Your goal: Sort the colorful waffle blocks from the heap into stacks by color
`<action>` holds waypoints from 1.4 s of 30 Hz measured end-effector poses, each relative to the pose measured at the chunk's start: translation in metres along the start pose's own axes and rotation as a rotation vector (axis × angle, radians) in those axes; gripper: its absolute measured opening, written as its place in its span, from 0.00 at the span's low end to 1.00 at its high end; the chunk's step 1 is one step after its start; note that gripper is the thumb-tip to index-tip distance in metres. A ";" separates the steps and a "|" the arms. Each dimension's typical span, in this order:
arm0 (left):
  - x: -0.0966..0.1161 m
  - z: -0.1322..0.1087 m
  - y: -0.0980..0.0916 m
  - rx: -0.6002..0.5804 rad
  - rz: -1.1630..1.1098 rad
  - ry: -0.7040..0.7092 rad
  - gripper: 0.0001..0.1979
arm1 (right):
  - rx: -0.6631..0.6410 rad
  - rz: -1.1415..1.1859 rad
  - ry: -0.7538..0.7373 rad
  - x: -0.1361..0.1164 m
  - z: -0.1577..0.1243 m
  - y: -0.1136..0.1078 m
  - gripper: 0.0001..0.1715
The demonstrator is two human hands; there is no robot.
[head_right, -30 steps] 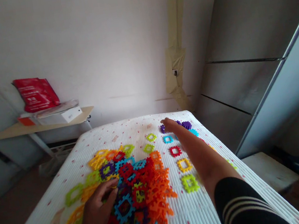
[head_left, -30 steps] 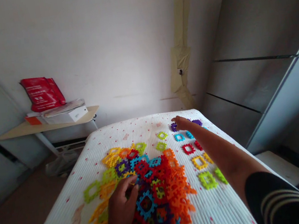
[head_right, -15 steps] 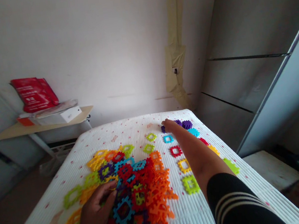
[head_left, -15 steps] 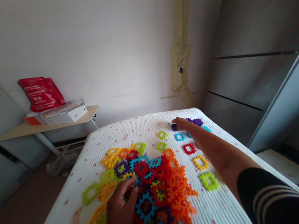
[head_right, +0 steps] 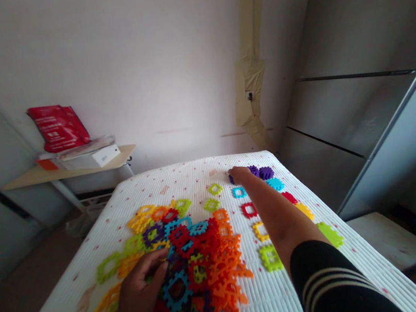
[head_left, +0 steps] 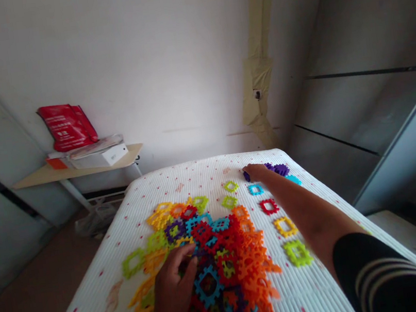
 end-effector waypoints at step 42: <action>-0.029 0.086 0.003 -0.207 0.819 0.121 0.17 | 0.571 0.348 -0.546 -0.210 -0.271 -0.074 0.06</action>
Point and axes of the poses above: each hand's wrist, its own z-axis towards the middle knuckle, its own y-axis out of the palm, x = y × z, the point moved 10 cm from there along z, towards the middle knuckle, and after that the axes turned 9 degrees about x, right-handed, at the moved point
